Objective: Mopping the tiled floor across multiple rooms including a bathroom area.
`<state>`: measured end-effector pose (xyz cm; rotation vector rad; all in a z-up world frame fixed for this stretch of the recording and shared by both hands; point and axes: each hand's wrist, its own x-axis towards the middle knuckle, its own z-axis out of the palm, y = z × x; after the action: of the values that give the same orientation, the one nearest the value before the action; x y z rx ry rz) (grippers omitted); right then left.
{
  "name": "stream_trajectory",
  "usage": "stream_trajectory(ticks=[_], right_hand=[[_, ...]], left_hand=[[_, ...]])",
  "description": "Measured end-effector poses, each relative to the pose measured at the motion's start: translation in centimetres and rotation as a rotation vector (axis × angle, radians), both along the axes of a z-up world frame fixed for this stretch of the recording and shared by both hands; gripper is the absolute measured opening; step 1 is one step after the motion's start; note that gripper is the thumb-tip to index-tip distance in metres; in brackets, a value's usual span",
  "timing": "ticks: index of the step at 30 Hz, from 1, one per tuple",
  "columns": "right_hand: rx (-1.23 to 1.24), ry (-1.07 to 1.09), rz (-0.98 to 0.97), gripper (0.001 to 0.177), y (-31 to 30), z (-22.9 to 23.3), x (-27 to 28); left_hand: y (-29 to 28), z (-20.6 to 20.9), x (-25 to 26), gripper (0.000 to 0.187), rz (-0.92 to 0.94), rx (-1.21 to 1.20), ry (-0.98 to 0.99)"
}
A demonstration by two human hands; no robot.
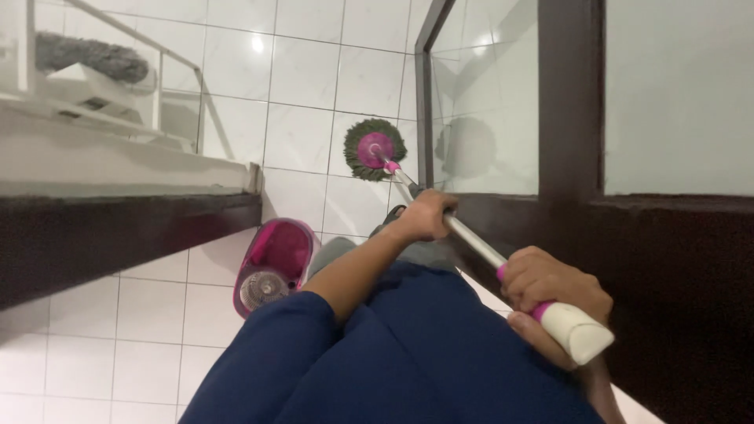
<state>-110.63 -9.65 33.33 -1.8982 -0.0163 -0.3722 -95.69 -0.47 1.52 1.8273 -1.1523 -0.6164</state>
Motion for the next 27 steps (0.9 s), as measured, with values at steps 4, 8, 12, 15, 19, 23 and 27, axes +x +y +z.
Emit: stream_trajectory(ticks=[4, 8, 12, 15, 19, 23, 27], right_hand=[[0.128, -0.049, 0.003, 0.011, 1.9, -2.1, -3.2], [0.192, -0.050, 0.018, 0.011, 5.4, -3.1, -6.0], [0.201, -0.029, 0.002, 0.011, 9.4, -3.7, -9.1], [0.200, -0.001, 0.018, 0.011, 11.8, -4.1, -11.5], [0.169, 0.010, 0.093, 0.010, 14.7, -4.0, -15.2], [0.082, 0.070, 0.087, 0.011, 16.5, -2.4, -18.9], [0.016, 0.146, 0.063, 0.014, 16.5, -1.4, -24.0]], left_hand=[[2.9, -0.7, -2.1, 0.027, 0.078, -0.069, -0.050], [7.2, -1.1, -4.7, 0.021, 0.070, 0.008, -0.026], [11.7, 1.3, -6.6, 0.031, 0.089, 0.052, 0.011], [15.0, -0.5, -9.5, 0.018, 0.142, 0.015, -0.082], [19.2, -0.6, -12.8, 0.015, 0.165, -0.003, -0.068], [20.7, 0.4, -16.4, 0.020, 0.088, 0.048, -0.052], [20.0, 0.2, -21.0, 0.020, -0.072, 0.098, -0.105]])
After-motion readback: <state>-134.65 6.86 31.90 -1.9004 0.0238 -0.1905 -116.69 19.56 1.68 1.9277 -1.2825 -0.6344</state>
